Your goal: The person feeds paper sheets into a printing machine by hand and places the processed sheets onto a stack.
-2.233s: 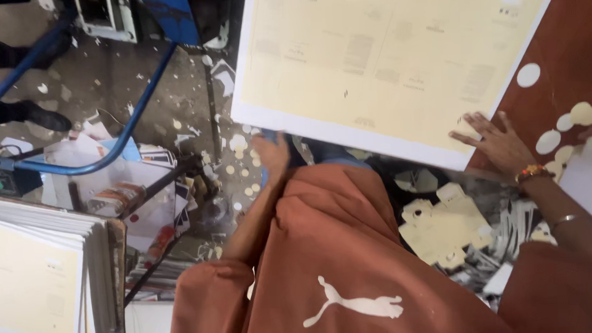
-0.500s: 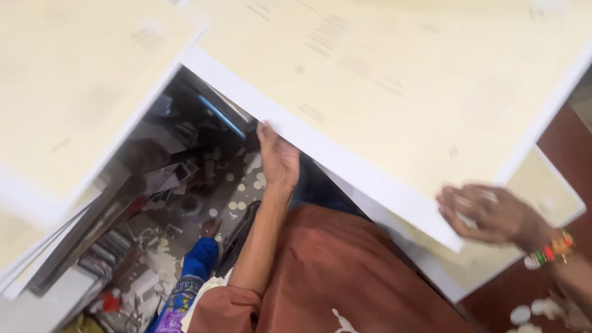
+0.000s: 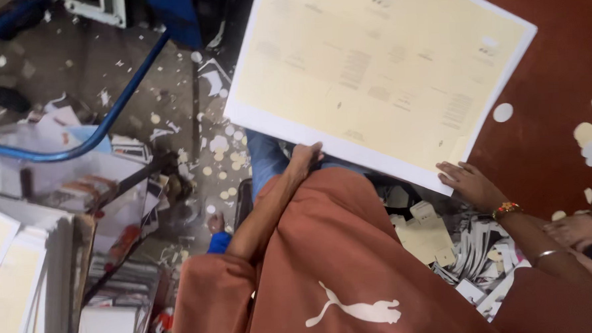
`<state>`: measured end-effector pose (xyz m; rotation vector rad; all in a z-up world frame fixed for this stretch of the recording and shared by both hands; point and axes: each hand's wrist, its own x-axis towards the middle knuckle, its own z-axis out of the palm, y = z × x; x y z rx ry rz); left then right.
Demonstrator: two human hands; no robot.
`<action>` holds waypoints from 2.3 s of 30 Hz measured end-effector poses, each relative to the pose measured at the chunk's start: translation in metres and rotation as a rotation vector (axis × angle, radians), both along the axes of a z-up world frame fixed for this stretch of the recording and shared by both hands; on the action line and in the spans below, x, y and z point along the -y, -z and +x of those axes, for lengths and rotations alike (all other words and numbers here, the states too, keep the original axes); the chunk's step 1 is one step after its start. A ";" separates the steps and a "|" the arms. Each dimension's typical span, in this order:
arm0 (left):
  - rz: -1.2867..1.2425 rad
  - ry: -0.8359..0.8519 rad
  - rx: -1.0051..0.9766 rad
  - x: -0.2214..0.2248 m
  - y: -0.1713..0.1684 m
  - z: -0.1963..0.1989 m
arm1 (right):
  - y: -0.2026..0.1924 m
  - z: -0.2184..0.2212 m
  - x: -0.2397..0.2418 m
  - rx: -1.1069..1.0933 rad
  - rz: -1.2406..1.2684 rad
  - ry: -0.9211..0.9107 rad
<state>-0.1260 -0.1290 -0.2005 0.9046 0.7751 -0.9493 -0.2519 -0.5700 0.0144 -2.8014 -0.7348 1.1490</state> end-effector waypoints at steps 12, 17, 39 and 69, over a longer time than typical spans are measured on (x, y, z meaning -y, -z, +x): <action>1.418 0.065 0.917 -0.109 0.006 0.074 | 0.028 0.034 -0.006 0.486 0.211 1.258; 1.380 0.363 0.615 -0.130 -0.013 0.106 | 0.050 0.083 -0.086 0.270 0.299 1.321; 1.213 -0.255 0.563 -0.110 -0.024 0.101 | 0.038 0.112 -0.153 0.183 0.216 1.204; 0.899 0.612 1.472 -0.072 -0.057 0.073 | 0.115 0.200 -0.284 0.098 0.790 1.190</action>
